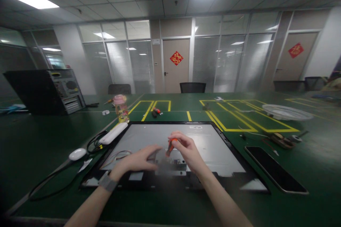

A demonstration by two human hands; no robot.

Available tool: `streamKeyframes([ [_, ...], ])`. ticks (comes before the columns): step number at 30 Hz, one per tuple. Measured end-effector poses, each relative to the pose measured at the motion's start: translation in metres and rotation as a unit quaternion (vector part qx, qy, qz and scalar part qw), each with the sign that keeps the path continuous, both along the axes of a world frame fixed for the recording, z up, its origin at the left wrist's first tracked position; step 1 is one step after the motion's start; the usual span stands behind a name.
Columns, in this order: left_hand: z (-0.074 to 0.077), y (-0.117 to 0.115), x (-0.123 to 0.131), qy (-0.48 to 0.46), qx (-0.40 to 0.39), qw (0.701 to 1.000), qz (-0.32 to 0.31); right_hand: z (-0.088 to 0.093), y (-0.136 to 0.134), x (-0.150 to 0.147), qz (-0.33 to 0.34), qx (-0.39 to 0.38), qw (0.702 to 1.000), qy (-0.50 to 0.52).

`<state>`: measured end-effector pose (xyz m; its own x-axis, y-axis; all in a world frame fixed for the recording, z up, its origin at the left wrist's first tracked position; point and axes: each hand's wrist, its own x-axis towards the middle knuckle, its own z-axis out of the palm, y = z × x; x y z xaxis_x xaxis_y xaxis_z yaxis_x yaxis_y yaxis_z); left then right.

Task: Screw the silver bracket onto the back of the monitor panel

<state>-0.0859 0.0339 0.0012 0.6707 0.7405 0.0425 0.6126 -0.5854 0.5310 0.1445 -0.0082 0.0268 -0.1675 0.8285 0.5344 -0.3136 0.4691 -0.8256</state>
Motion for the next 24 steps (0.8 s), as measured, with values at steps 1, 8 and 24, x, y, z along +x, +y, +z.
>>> streamKeyframes([
  [1,-0.0002,0.0000,-0.0002,0.000,0.001,1.000,0.000,0.0011,-0.0011,-0.0003,0.007,-0.005,1.000,0.005],
  [8,0.0021,-0.0014,0.0004,0.003,-0.003,1.000,0.004,0.0010,-0.0020,-0.0007,0.022,-0.022,0.999,0.008],
  [24,0.0068,-0.0049,0.0028,0.000,-0.012,1.000,0.014,0.0017,-0.0022,-0.0033,0.021,-0.029,0.999,0.019],
])
